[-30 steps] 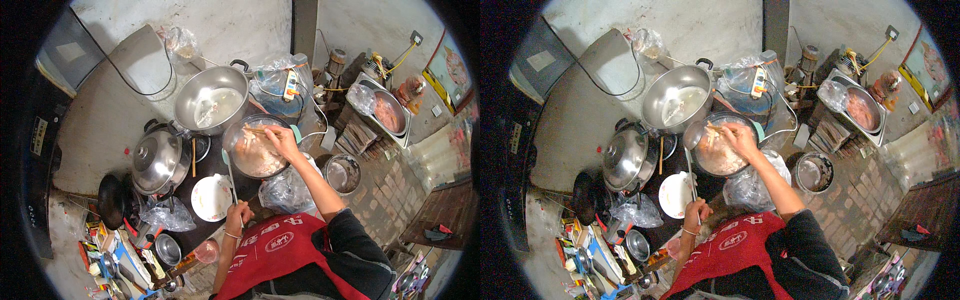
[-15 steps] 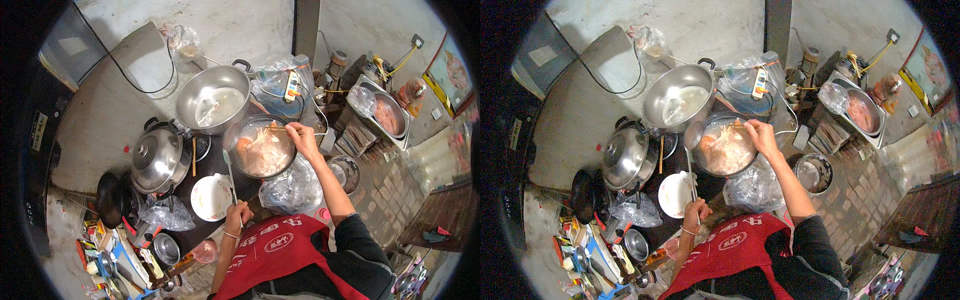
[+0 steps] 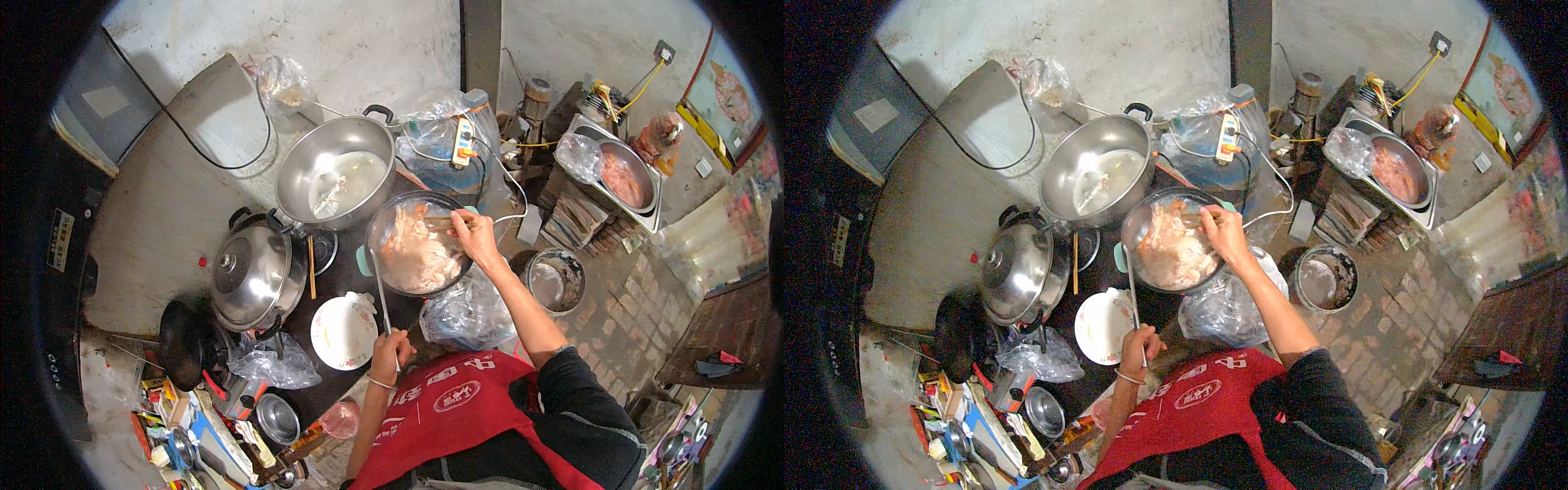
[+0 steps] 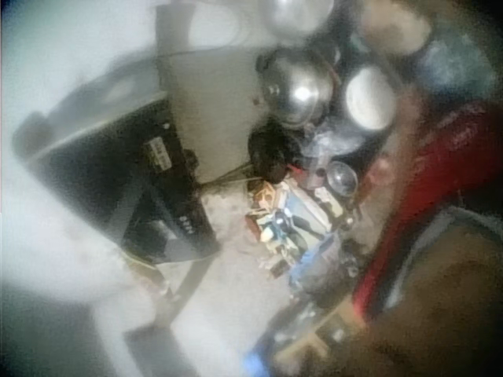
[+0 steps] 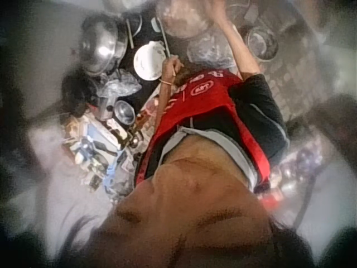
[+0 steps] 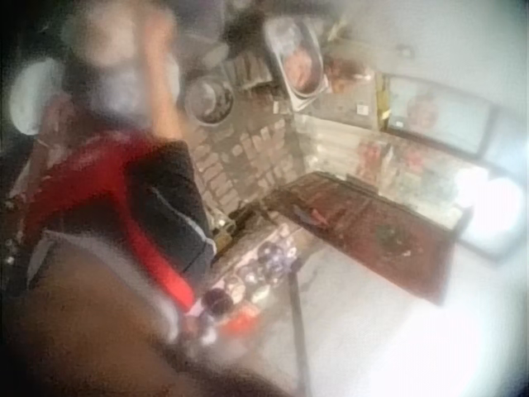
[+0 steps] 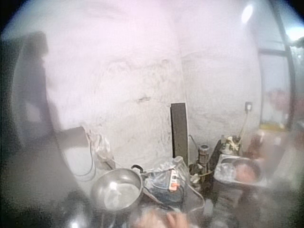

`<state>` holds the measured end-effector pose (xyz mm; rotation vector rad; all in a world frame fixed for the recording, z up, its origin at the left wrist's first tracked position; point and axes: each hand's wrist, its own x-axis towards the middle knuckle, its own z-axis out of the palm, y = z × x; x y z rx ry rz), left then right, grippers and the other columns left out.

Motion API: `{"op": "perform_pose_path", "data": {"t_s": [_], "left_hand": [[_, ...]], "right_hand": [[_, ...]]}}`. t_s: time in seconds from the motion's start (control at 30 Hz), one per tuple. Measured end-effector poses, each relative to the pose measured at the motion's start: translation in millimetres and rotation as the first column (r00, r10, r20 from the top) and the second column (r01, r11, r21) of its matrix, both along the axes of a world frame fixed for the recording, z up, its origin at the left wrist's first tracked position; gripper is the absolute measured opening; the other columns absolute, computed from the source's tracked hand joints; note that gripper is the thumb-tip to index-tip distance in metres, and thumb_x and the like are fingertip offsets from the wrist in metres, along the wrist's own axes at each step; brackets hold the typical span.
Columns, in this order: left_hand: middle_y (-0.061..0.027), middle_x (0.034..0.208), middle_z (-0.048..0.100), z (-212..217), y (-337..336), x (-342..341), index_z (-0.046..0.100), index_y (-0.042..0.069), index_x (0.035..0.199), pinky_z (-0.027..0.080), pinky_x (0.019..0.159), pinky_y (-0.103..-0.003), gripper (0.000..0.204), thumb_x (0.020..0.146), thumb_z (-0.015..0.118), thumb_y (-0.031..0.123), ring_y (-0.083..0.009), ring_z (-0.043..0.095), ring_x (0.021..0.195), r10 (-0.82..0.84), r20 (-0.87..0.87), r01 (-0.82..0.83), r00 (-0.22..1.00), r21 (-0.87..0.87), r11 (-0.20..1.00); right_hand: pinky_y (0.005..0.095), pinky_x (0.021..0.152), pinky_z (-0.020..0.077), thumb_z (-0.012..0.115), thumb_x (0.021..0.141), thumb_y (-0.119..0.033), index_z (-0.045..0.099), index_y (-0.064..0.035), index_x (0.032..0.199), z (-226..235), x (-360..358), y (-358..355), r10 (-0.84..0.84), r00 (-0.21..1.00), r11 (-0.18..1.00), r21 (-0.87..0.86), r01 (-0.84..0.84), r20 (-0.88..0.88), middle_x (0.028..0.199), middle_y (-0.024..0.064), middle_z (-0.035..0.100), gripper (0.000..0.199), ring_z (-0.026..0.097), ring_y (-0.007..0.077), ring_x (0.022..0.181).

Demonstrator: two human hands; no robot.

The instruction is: The person uses chopsticks and a ladle to stir and transfer pieces of meat from a boiling pot to a white plate. The person repeatedly scoops and places the meat until the plate is filled.

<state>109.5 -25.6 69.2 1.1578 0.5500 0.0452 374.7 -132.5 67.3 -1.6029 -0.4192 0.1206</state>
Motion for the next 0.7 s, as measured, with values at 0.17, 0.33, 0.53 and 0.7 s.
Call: {"op": "perform_pose_path", "data": {"t_s": [0.17, 0.33, 0.53, 0.7], "left_hand": [[0.0007, 0.042, 0.038, 3.1, 0.4, -2.9, 0.042, 0.011, 0.054, 0.046, 0.059, -0.027, 0.036, 0.087, 0.046, 0.022, -0.0095, 0.037, 0.039, 0.043, -0.023, -0.042, 0.999, 0.021, 0.999], [0.0008, 0.043, 0.038, 0.5, 2.4, -5.8, 0.042, 0.011, 0.055, 0.046, 0.058, -0.027, 0.035, 0.087, 0.047, 0.022, -0.0093, 0.036, 0.039, 0.07, -0.006, -0.07, 0.998, -0.003, 0.998], [0.001, 0.042, 0.037, 4.9, 2.4, -7.9, 0.042, 0.011, 0.053, 0.045, 0.058, -0.027, 0.036, 0.087, 0.046, 0.021, -0.0092, 0.036, 0.039, 0.073, -0.006, -0.072, 0.997, 0.025, 0.997], [0.0007, 0.041, 0.037, 3.4, 3.2, -7.2, 0.042, 0.011, 0.05, 0.045, 0.058, -0.027, 0.038, 0.087, 0.046, 0.022, -0.0097, 0.037, 0.039, 0.053, -0.022, -0.052, 0.998, 0.032, 0.998]], "right_hand": [[0.0261, 0.051, 0.0473, 0.055, 0.088, -0.016, 0.063, 0.0061, 0.087, 29.8, -12.9, 15.4, 0.108, 0.993, 0.991, 0.077, -0.112, 0.05, 0.065, 0.0088, 0.064, 0.023, 0.062, 0.0114, 0.06], [0.0275, 0.054, 0.0477, 0.055, 0.088, -0.019, 0.064, 0.0045, 0.088, 6.9, -10.0, 32.2, 0.16, 0.986, 0.984, -0.083, -0.155, 0.054, 0.065, 0.0124, 0.063, 0.025, 0.062, 0.0135, 0.058], [0.0258, 0.057, 0.0481, 0.054, 0.088, -0.017, 0.063, 0.0045, 0.088, 2.8, 10.9, 5.4, 0.137, 0.971, 0.968, -0.233, -0.09, 0.195, 0.064, 0.0079, 0.063, 0.023, 0.06, 0.0113, 0.059], [0.0263, 0.054, 0.047, 0.058, 0.086, -0.018, 0.063, 0.0045, 0.088, 16.0, 14.1, -24.8, 0.032, 0.986, 0.991, -0.134, -0.01, 0.166, 0.065, 0.0093, 0.063, 0.023, 0.06, 0.0119, 0.058]]}}
